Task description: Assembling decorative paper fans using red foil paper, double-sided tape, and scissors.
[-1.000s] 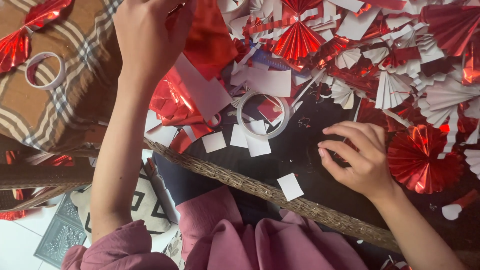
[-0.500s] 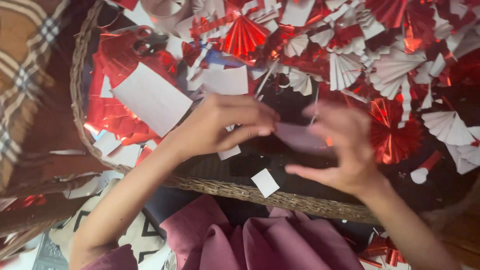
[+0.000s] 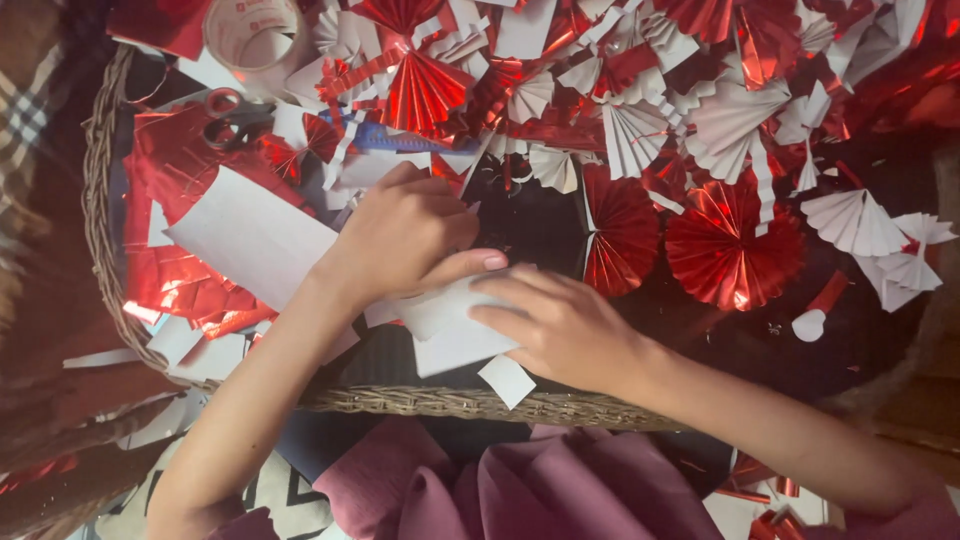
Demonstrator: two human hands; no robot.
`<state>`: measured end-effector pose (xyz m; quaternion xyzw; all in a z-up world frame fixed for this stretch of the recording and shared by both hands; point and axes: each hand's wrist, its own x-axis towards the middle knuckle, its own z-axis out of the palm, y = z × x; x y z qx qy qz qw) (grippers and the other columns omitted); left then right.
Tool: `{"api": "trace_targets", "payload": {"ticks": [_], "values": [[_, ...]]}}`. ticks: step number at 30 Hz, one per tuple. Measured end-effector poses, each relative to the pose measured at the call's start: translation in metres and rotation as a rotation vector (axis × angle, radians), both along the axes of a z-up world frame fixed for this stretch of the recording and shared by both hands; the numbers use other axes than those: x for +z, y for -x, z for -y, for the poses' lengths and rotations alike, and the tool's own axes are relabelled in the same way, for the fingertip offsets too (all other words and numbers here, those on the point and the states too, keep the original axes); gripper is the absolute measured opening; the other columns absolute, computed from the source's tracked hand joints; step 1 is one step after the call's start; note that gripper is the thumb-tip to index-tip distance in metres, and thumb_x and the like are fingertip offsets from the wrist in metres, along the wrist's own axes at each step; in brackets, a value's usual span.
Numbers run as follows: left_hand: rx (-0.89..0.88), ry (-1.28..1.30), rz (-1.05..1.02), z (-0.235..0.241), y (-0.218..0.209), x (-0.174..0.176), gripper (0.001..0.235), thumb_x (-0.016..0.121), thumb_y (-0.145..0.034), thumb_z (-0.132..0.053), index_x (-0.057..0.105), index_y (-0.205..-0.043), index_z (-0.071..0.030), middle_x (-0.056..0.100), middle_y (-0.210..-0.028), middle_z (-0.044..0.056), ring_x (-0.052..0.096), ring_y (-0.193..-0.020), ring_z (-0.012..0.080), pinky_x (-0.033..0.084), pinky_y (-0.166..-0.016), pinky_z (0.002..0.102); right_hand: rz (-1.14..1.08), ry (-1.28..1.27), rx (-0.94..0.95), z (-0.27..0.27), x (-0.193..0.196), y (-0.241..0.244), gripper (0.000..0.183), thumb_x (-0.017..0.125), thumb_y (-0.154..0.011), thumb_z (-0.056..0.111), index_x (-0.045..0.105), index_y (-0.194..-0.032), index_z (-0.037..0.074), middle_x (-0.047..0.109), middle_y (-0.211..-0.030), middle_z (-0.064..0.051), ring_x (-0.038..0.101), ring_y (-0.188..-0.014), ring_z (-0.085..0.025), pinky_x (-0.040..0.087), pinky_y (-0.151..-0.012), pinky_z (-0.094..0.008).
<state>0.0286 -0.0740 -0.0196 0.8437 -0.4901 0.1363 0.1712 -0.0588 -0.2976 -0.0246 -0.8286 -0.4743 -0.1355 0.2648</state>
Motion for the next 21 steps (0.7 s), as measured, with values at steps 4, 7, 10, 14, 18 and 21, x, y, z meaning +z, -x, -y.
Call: {"api": "trace_targets", "payload": {"ticks": [4,7,10,14,18,21], "values": [[-0.017,-0.031,0.074,0.01,-0.009,0.003,0.062,0.05,-0.104,-0.062,0.064,-0.068,-0.014,0.063,-0.06,0.006,0.065,-0.067,0.0264,0.046,-0.07,0.039,0.041,0.026,-0.086,0.007,-0.005,-0.01,0.041,0.084,-0.081,0.024,0.073,-0.116,0.006,0.064,-0.101,-0.016,0.066,-0.096,-0.035,0.058,-0.08,-0.041],[-0.011,-0.048,0.015,0.007,-0.014,-0.002,0.056,0.051,-0.104,-0.057,0.065,-0.068,-0.017,0.064,-0.063,0.004,0.065,-0.069,0.0241,0.047,-0.073,0.039,0.021,0.036,-0.13,0.01,-0.01,-0.008,0.044,0.077,-0.085,0.03,0.069,-0.122,0.008,0.062,-0.108,-0.015,0.065,-0.092,-0.032,0.057,-0.076,-0.039],[-0.011,-0.044,-0.063,-0.004,-0.019,-0.005,0.054,0.051,-0.105,-0.05,0.067,-0.067,-0.015,0.063,-0.065,0.006,0.063,-0.072,0.027,0.047,-0.071,0.04,-0.001,0.036,-0.148,0.011,-0.014,-0.008,0.046,0.077,-0.086,0.033,0.068,-0.123,0.006,0.059,-0.111,-0.015,0.063,-0.091,-0.031,0.057,-0.075,-0.039],[0.036,-0.059,0.013,-0.019,-0.024,-0.005,0.045,0.061,-0.098,-0.05,0.067,-0.068,-0.017,0.063,-0.071,0.004,0.064,-0.078,0.0251,0.046,-0.074,0.04,-0.028,0.02,-0.179,0.015,-0.017,-0.014,0.048,0.079,-0.085,0.033,0.069,-0.123,0.005,0.057,-0.104,-0.011,0.063,-0.086,-0.025,0.057,-0.071,-0.033],[-0.136,0.135,-0.322,-0.006,-0.011,0.017,0.048,0.076,-0.079,-0.066,0.074,-0.085,-0.018,0.067,-0.08,0.003,0.065,-0.082,0.0255,0.047,-0.077,0.041,-0.1,-0.031,-0.21,0.016,-0.002,-0.023,0.04,0.079,-0.086,0.026,0.069,-0.118,0.004,0.057,-0.105,-0.012,0.065,-0.087,-0.028,0.058,-0.072,-0.038],[-0.216,0.067,-0.332,0.001,-0.008,0.003,0.041,0.072,-0.086,-0.058,0.072,-0.093,-0.018,0.066,-0.086,0.002,0.065,-0.087,0.0237,0.049,-0.077,0.041,-0.086,-0.066,-0.233,0.016,-0.006,-0.026,0.029,0.077,-0.088,0.025,0.071,-0.109,0.006,0.06,-0.102,-0.008,0.065,-0.084,-0.024,0.058,-0.071,-0.036]]}}
